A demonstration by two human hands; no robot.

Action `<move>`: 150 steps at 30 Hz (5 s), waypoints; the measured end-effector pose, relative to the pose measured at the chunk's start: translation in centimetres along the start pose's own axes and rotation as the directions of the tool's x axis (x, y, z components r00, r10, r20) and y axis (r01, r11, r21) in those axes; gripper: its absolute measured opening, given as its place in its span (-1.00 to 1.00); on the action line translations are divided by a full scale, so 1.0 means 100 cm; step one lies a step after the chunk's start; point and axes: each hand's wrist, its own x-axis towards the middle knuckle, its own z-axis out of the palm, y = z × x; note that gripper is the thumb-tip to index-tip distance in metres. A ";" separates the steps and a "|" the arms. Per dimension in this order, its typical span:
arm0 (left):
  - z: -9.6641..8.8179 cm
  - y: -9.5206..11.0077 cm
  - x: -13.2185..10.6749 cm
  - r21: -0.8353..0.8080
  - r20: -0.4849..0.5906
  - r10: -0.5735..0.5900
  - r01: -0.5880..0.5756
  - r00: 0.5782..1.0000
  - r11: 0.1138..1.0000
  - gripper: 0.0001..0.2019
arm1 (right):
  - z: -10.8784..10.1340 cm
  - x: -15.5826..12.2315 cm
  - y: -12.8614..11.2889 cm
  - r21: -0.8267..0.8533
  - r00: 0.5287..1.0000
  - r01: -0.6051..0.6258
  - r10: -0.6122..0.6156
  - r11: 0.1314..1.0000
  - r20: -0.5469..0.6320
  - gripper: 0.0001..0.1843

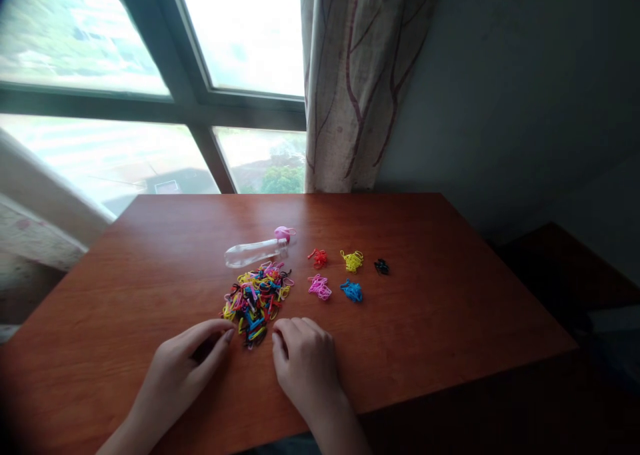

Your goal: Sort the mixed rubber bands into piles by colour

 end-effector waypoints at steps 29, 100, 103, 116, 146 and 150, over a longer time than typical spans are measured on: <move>0.010 0.005 -0.002 0.105 0.058 0.055 -0.061 0.997 0.993 -0.84 | 0.002 0.006 -0.003 -0.024 0.998 0.061 -0.061 0.998 0.026 -0.86; 0.023 0.033 -0.003 0.347 0.258 0.235 -0.317 0.937 0.883 -0.85 | -0.015 -0.015 0.039 -0.065 0.989 0.007 -0.017 0.998 -0.147 -0.81; 0.022 0.043 0.006 0.381 0.361 0.184 -0.324 0.914 0.866 -0.83 | -0.015 -0.015 0.039 -0.069 0.989 0.010 -0.020 0.998 -0.148 -0.82; 0.028 0.067 0.042 0.350 0.448 0.144 -0.322 0.882 0.880 -0.82 | -0.018 -0.013 0.034 -0.051 0.993 -0.029 0.023 0.998 -0.116 -0.81; 0.031 0.087 0.106 0.150 0.280 0.197 -0.246 0.940 0.958 -0.80 | -0.020 -0.013 0.033 0.004 0.992 -0.024 0.025 1.000 -0.122 -0.81; 0.014 0.057 0.058 0.040 0.185 0.169 -0.180 0.968 0.983 -0.80 | -0.019 -0.013 0.032 -0.045 0.992 -0.018 0.012 0.999 -0.126 -0.83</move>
